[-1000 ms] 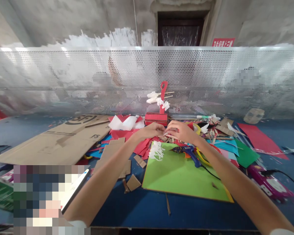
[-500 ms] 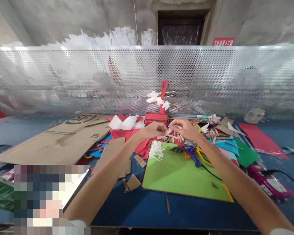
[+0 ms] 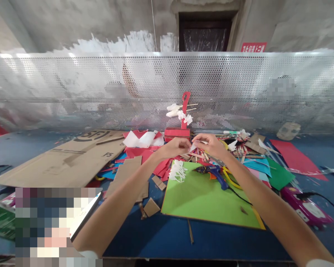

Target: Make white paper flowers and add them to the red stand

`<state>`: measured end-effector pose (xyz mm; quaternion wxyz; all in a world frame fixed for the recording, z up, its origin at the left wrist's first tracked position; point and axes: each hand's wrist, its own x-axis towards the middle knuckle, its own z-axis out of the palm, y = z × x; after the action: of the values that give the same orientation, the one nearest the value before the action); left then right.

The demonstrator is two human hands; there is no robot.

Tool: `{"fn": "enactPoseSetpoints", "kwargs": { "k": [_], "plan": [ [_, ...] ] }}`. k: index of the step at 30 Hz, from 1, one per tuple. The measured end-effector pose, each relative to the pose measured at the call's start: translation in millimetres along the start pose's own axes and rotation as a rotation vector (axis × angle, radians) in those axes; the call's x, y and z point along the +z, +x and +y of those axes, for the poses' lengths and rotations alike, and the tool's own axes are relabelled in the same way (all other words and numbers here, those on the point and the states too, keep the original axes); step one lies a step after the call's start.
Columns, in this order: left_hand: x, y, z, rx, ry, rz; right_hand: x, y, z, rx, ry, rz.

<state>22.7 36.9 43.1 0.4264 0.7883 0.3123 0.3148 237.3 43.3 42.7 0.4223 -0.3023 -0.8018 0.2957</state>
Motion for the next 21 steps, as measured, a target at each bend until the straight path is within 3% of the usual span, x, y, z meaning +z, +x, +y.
{"fn": "enactPoseSetpoints", "kwargs": {
  "k": [7,21],
  "plan": [
    [5.3,-1.1,6.5,0.062,-0.045,0.04,0.5,2.4,9.0,0.06,0.207,0.07],
    [8.2,0.0,4.9,0.091,-0.025,0.044,2.0,2.1,6.1,0.059,0.211,0.062]
  ]
}}
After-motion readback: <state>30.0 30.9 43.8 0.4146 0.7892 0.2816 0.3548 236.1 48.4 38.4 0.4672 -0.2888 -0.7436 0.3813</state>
